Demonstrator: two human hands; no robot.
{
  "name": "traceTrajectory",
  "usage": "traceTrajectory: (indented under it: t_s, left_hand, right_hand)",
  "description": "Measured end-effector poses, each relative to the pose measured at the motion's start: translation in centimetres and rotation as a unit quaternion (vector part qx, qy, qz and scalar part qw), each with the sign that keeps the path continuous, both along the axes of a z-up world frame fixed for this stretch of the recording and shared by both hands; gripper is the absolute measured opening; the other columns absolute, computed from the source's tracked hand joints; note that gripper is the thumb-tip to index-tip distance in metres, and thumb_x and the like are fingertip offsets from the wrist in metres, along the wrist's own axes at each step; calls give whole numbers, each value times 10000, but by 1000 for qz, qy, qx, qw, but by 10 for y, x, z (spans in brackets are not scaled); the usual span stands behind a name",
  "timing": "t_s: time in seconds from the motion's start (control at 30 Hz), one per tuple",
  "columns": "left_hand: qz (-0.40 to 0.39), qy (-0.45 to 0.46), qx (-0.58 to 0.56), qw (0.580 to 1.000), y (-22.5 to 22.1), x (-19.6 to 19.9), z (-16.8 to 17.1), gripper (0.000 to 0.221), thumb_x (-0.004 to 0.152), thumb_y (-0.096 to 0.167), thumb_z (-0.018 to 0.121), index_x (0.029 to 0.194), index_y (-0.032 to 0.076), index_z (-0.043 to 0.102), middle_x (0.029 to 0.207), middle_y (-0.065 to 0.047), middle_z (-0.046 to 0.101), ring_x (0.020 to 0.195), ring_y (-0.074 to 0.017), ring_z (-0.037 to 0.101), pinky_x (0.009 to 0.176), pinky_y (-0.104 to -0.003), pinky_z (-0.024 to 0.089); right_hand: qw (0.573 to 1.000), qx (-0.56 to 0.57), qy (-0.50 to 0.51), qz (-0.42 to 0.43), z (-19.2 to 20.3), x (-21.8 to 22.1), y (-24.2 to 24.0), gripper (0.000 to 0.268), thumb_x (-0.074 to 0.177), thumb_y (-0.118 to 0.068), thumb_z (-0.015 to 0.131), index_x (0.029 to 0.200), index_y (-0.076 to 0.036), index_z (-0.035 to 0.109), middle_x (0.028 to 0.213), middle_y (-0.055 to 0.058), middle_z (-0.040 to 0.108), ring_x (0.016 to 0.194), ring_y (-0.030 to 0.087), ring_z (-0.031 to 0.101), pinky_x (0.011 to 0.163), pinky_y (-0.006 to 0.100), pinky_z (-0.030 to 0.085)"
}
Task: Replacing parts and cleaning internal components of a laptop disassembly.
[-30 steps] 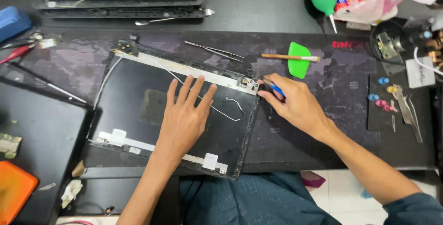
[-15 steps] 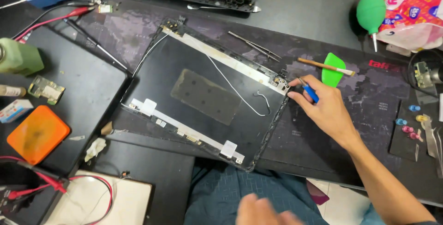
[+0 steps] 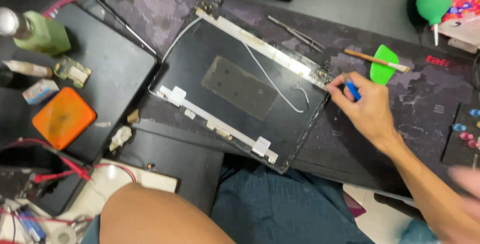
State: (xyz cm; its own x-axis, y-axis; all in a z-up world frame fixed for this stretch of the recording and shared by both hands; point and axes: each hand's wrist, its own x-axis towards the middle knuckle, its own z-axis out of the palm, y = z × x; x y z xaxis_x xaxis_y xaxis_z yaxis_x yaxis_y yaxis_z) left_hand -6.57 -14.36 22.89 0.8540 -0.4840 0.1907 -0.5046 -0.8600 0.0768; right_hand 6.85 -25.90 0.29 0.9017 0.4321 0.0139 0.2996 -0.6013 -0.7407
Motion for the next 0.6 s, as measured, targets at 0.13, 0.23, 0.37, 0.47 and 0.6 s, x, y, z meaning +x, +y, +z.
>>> traceTrajectory:
  t_s: [0.13, 0.23, 0.37, 0.47, 0.6]
  left_hand:
    - [-34, -17, -1, 999, 46, 22, -72, 270, 791, 266, 625, 907, 59, 755, 919, -138, 690, 980, -376, 655, 850, -525, 521]
    - [36, 3, 59, 998, 77, 46, -147, 188, 802, 155, 662, 920, 25, 731, 902, -116, 671, 926, -288, 639, 825, -451, 480]
    - [75, 20, -17, 997, 85, 61, -203, 378, 721, 76, 714, 1091, 38, 645, 1031, -139, 636, 1009, -317, 601, 897, -459, 470]
    - [86, -16, -93, 992, 83, 70, -219, 485, 766, 79, 718, 1231, 11, 600, 1129, -164, 601, 1062, -328, 566, 923, -453, 451]
    - [80, -38, -161, 983, 78, 78, -229, 544, 830, 94, 695, 1350, -1, 563, 1230, -209, 563, 1107, -348, 541, 960, -455, 435]
  right_hand:
    - [998, 22, -36, 38, 4, 6, -8, 165, 923, -137, 713, 1061, -47, 727, 754, 69, 601, 669, 86, 530, 600, 294, 450]
    - [997, 10, -42, 57, 13, 8, -4, 184, 910, -143, 713, 1064, -41, 725, 837, 112, 687, 655, 138, 586, 618, 315, 496]
    - [997, -10, -10, 81, 21, 13, -8, 217, 905, -179, 738, 1075, -44, 736, 833, 127, 697, 611, 180, 580, 601, 331, 493]
    - [996, 3, 7, 90, 24, 21, -22, 206, 929, -181, 711, 1079, -41, 737, 799, 97, 688, 645, 144, 579, 623, 313, 490]
    - [999, 26, 19, 36, 34, 26, -49, 194, 1011, -177, 646, 1094, -26, 734, 755, 52, 636, 698, 84, 516, 644, 294, 452]
